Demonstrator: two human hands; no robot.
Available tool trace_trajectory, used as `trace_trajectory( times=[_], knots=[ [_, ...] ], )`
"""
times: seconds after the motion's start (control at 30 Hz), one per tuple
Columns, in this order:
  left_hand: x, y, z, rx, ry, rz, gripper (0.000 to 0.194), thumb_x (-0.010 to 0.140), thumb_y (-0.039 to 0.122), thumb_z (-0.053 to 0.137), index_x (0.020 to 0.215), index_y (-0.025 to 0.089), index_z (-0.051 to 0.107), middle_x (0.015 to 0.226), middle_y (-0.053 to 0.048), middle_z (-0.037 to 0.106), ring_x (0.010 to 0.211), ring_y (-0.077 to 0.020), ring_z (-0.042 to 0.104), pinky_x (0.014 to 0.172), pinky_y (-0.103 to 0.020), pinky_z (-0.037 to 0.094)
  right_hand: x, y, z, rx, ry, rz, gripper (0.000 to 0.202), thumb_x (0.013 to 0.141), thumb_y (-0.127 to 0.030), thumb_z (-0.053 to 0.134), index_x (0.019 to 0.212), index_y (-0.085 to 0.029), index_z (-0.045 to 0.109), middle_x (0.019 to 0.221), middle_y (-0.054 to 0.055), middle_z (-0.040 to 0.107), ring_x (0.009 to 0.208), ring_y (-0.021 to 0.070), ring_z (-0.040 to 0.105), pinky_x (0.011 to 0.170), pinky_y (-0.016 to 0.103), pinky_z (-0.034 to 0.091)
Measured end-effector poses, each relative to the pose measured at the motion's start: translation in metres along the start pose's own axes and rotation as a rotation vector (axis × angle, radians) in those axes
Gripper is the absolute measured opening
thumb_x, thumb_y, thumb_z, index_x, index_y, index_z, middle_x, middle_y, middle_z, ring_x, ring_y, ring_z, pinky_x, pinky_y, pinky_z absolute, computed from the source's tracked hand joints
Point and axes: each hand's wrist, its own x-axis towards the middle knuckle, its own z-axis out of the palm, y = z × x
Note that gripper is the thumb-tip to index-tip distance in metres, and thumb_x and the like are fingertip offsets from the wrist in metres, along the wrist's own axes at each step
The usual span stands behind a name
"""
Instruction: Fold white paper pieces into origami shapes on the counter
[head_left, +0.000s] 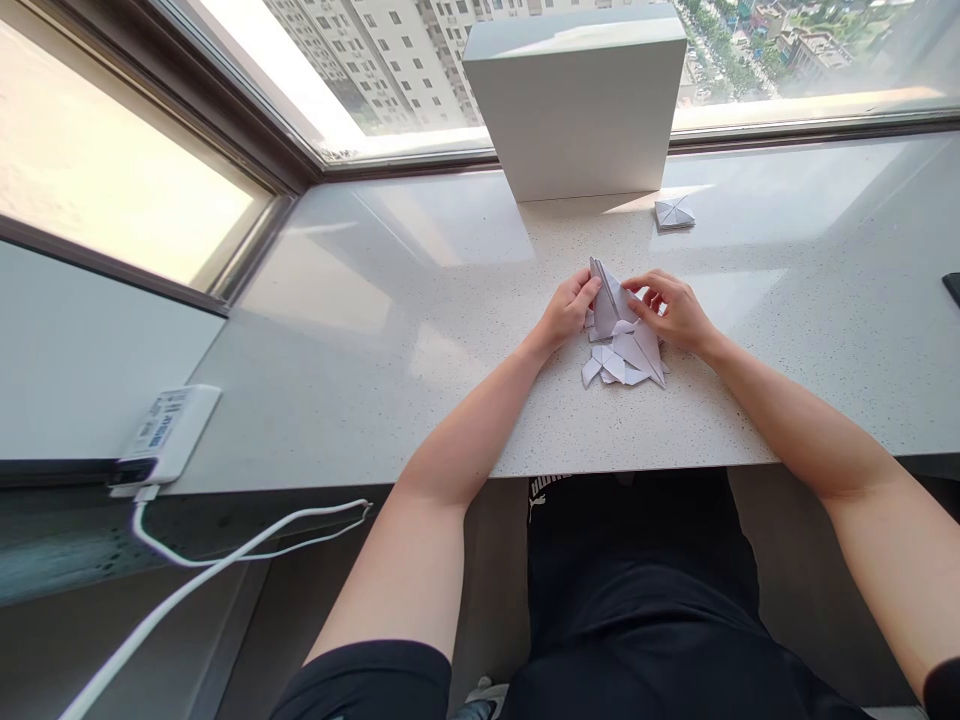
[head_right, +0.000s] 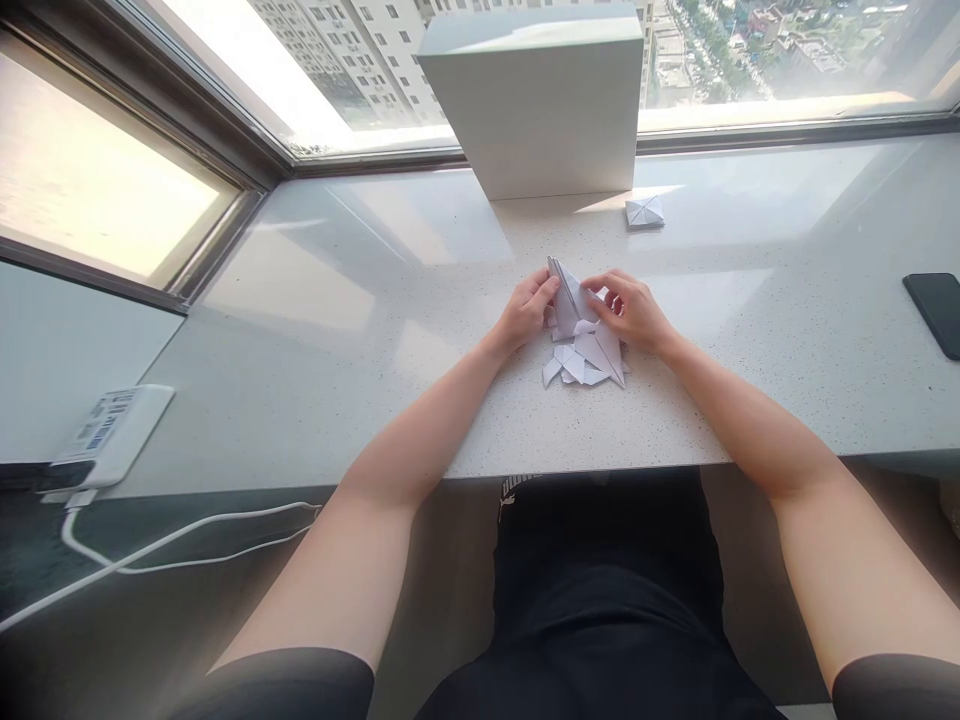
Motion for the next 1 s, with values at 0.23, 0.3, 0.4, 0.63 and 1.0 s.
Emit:
trace_trajectory(
  times=[0.23,0.3,0.4,0.63,1.0],
  knots=[
    [-0.001,-0.002,-0.001,-0.019,-0.041,0.014,0.073,0.106,0.098,0.074,0.097,0.026,0.073,0.077,-0.001,0.057,0.064,-0.0169,0.056,0.055,-0.032,0.047,0.000,0.008,0.003,0.025,0.001,-0.082,0.041,0.116,-0.054,0.074,0.145,-0.033,0.092,0.136,0.014,0.084,0.097,0.0282,0.078,0.094,0.051,0.073],
    [-0.002,-0.003,-0.002,-0.023,-0.048,0.013,0.075,0.106,0.099,0.073,0.096,0.025,0.072,0.077,-0.001,0.056,0.063,-0.0163,0.054,0.054,-0.031,0.044,0.000,0.012,0.004,0.033,0.001,-0.110,0.042,0.116,-0.053,0.074,0.147,-0.032,0.092,0.136,0.014,0.083,0.095,0.0269,0.078,0.090,0.049,0.073],
    [-0.003,-0.002,-0.002,-0.024,-0.043,0.000,0.072,0.109,0.096,0.072,0.097,0.025,0.071,0.079,-0.001,0.057,0.064,-0.0164,0.053,0.055,-0.031,0.042,0.000,0.018,0.005,0.046,-0.010,-0.155,0.048,0.114,-0.056,0.079,0.153,-0.030,0.089,0.134,0.014,0.082,0.091,0.0251,0.076,0.084,0.045,0.073],
    [-0.003,-0.001,-0.002,-0.019,-0.014,-0.035,0.063,0.115,0.083,0.075,0.093,0.025,0.066,0.078,-0.001,0.056,0.064,-0.0168,0.050,0.057,-0.033,0.038,0.000,0.023,0.005,-0.004,-0.055,-0.184,0.064,0.105,-0.049,0.092,0.164,-0.029,0.081,0.137,0.013,0.080,0.094,0.0258,0.075,0.086,0.046,0.074],
    [-0.003,0.004,-0.001,-0.016,-0.018,-0.012,0.066,0.112,0.085,0.077,0.090,0.024,0.065,0.076,-0.001,0.055,0.065,-0.0164,0.051,0.058,-0.031,0.041,-0.002,0.015,0.006,-0.091,-0.056,-0.182,0.065,0.103,-0.037,0.091,0.166,-0.028,0.076,0.140,0.014,0.079,0.098,0.0281,0.075,0.099,0.053,0.074]
  ],
)
